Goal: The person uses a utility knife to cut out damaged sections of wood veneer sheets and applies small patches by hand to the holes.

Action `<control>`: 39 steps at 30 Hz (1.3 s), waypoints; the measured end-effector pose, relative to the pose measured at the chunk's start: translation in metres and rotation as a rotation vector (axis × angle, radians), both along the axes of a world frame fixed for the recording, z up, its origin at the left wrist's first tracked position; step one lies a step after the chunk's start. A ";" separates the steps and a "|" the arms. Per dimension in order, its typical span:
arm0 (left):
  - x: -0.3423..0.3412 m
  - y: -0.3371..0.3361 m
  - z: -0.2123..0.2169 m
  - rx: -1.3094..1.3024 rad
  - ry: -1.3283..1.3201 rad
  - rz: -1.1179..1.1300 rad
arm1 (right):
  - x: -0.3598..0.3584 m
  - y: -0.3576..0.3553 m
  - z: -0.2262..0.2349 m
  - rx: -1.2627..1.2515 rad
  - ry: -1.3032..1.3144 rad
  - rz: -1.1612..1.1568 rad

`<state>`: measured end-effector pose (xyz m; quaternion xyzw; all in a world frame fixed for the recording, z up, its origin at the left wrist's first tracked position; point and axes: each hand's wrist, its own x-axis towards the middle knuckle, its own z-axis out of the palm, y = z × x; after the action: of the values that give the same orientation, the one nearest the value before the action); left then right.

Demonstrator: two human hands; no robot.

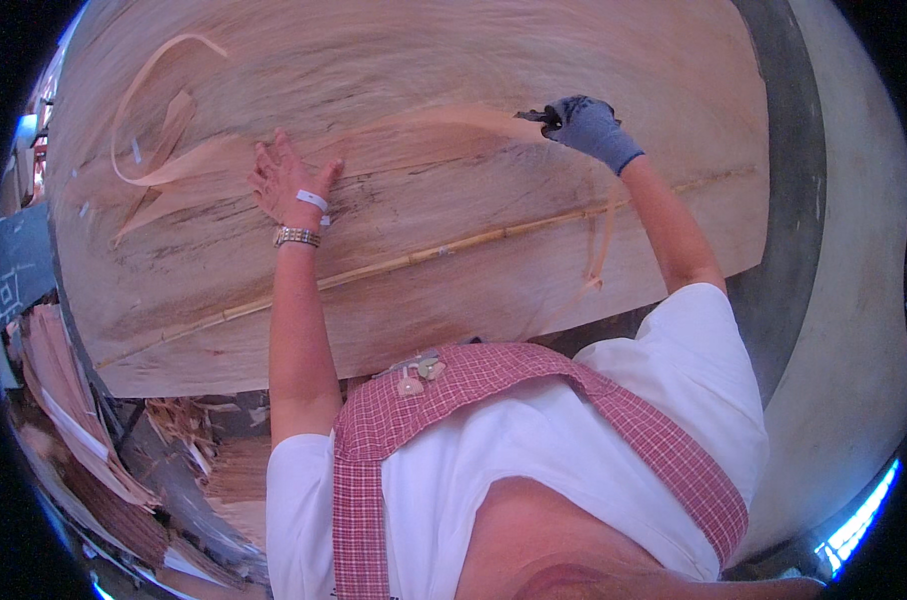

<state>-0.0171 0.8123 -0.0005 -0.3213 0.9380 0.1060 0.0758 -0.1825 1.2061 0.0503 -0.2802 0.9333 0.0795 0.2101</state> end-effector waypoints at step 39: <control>-0.001 -0.002 -0.009 0.005 -0.013 0.005 | 0.016 -0.043 -0.037 -0.243 -0.041 0.409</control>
<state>-0.0177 0.8106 -0.0092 -0.3241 0.9364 0.1064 0.0824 -0.1661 1.1630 0.0131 -0.4883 0.8553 0.0016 0.1734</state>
